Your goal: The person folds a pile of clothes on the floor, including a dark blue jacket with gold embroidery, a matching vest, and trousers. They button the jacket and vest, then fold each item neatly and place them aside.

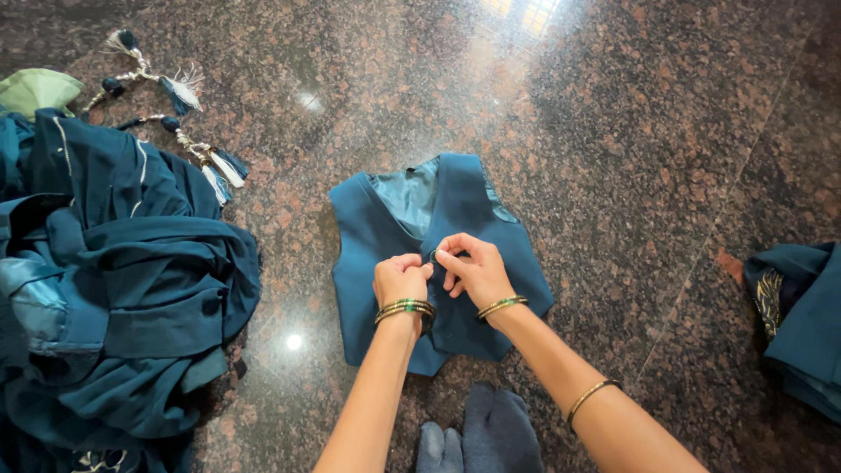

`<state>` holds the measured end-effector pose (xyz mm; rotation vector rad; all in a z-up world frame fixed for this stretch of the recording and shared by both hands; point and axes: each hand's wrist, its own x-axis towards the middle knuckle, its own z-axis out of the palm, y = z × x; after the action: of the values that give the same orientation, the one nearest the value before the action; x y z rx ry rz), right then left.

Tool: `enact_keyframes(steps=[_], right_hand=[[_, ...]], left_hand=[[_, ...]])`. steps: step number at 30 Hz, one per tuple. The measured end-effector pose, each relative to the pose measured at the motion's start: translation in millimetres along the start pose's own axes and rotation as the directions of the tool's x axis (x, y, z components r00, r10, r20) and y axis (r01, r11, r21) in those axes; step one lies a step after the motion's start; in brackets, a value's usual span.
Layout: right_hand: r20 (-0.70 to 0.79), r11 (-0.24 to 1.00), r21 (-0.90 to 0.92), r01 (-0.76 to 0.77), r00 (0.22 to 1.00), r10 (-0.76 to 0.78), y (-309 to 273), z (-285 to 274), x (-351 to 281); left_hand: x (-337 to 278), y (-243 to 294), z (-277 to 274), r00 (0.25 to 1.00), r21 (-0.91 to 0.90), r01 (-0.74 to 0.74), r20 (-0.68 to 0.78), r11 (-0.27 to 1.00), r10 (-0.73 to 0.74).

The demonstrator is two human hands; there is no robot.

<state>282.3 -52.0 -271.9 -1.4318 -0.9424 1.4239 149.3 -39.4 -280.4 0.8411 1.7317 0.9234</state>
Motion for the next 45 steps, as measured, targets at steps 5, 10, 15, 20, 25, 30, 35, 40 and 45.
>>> enact_keyframes(steps=[5, 10, 15, 20, 25, 30, 35, 40, 45], right_hand=[[-0.069, 0.998, 0.007, -0.056, 0.996, 0.057, -0.6, 0.0, 8.1], [-0.209, 0.995, -0.095, 0.035, 0.976, -0.055, 8.0, 6.2, 10.4], [-0.271, 0.982, -0.058, 0.179, 0.944, -0.188, 4.1, 5.6, -6.4], [0.093, 0.517, -0.733, 0.442, 0.818, -0.568, -5.8, 19.2, -55.9], [0.115, 0.367, -0.846, 0.388, 0.804, -0.584, -10.0, 36.6, -58.1], [-0.098, 0.604, -0.744, 0.285, 0.848, -0.521, -12.8, 21.6, -34.7], [-0.264, 0.875, -0.469, 0.122, 0.925, -0.271, -15.9, -1.4, -33.8], [-0.004, 0.524, -0.742, 0.418, 0.779, -0.627, -14.2, 1.5, -55.7], [-0.151, 0.646, -0.692, 0.322, 0.81, -0.566, -9.4, -0.3, -59.5]], left_hand=[[-2.4, -5.5, -0.9, 0.954, 0.242, -0.296, 0.028, 0.924, 0.299], [-8.8, 3.0, -14.2, 0.762, 0.457, -0.612, 0.121, 0.646, 0.636], [-5.4, 9.8, -22.0, 0.918, 0.377, -0.382, 0.049, 0.844, 0.394], [6.1, 2.8, -27.0, 0.7, 0.32, -0.704, 0.166, 0.634, 0.694], [20.5, 5.8, -31.0, 0.693, -0.248, -0.594, 0.325, 0.765, 0.644], [9.8, 7.5, -40.3, 0.911, -0.107, -0.359, 0.177, 0.927, 0.373], [-30.5, -4.5, -42.6, 0.723, 0.309, -0.685, 0.172, 0.66, 0.669], [-51.0, -0.9, -24.2, 0.705, 0.483, -0.668, 0.168, 0.566, 0.689], [-52.8, 0.1, -12.9, 0.732, 0.483, -0.625, 0.091, 0.613, 0.675]])
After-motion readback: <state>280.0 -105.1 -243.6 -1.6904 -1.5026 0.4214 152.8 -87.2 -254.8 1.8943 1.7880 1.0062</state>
